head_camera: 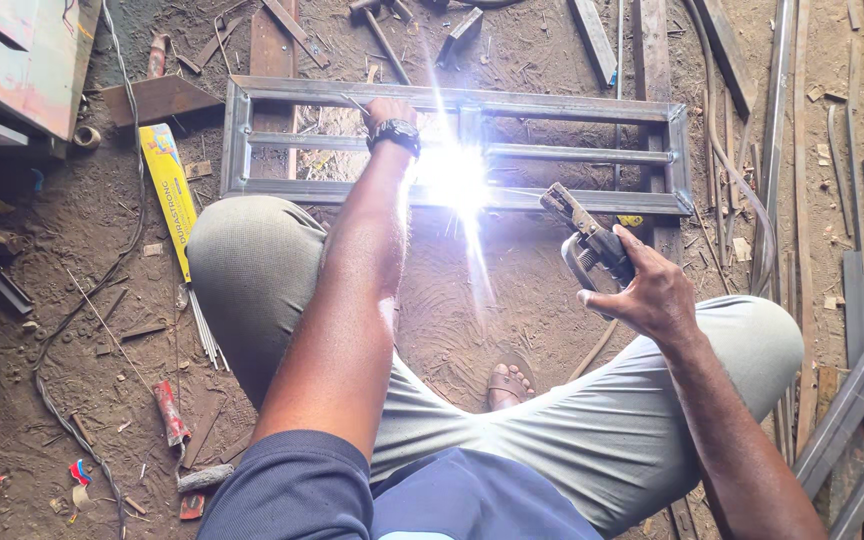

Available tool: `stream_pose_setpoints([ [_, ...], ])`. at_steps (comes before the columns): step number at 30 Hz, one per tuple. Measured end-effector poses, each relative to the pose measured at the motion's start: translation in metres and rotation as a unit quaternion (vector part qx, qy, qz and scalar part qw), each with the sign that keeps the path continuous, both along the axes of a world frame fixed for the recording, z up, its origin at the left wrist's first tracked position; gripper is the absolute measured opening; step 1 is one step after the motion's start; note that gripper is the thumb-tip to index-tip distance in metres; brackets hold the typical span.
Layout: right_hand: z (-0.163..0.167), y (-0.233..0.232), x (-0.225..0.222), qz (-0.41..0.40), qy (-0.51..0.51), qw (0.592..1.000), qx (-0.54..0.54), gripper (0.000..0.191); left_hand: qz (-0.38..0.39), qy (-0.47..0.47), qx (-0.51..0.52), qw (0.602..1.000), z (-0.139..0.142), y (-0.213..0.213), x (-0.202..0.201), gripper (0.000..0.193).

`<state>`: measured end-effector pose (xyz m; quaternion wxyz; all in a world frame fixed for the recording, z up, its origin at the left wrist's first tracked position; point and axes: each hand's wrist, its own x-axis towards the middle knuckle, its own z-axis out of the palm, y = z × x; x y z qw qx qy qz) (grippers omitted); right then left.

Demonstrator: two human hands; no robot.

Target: The person welds a rectangular metal frame using a handheld welding torch. They sit on the ground, hold the frame steady with one hand, and apply welds along the joints and crossbars with the other hand.

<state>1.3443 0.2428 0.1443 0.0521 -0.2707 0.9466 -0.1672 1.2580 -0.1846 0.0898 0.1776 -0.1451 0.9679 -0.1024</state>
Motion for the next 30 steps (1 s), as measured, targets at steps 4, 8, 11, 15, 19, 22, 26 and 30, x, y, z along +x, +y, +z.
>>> stream_pose_setpoints([
  [4,0.003,-0.003,-0.001,-0.014,-0.019,1.0,0.018,0.113,-0.029,0.012,-0.055,0.998,0.001,0.001,-0.001,0.03],
  [8,0.004,-0.001,-0.003,0.001,-0.005,1.0,0.026,0.113,-0.002,-0.009,-0.011,1.0,0.003,0.002,-0.005,0.029],
  [11,0.003,0.001,-0.002,0.0,-0.011,1.0,0.025,0.113,0.011,-0.006,0.02,1.0,0.002,0.001,-0.006,0.03],
  [15,0.0,0.002,-0.002,-0.005,-0.015,1.0,0.022,0.113,0.01,0.008,-0.001,1.0,-0.002,0.0,-0.007,0.03],
  [19,-0.002,0.001,-0.003,-0.01,-0.016,0.999,0.03,0.114,-0.016,0.03,-0.049,0.998,-0.006,-0.001,-0.006,0.029],
  [22,-0.001,0.0,-0.003,-0.014,-0.016,0.999,0.035,0.115,-0.008,0.01,-0.022,1.0,-0.004,-0.002,-0.007,0.029],
  [26,0.0,0.001,-0.004,-0.005,-0.01,1.0,0.024,0.114,0.012,0.01,-0.005,1.0,0.0,-0.001,-0.008,0.028],
  [30,0.0,0.002,-0.006,-0.003,-0.006,1.0,0.028,0.114,0.013,0.003,-0.003,1.0,0.005,0.001,-0.009,0.028],
])
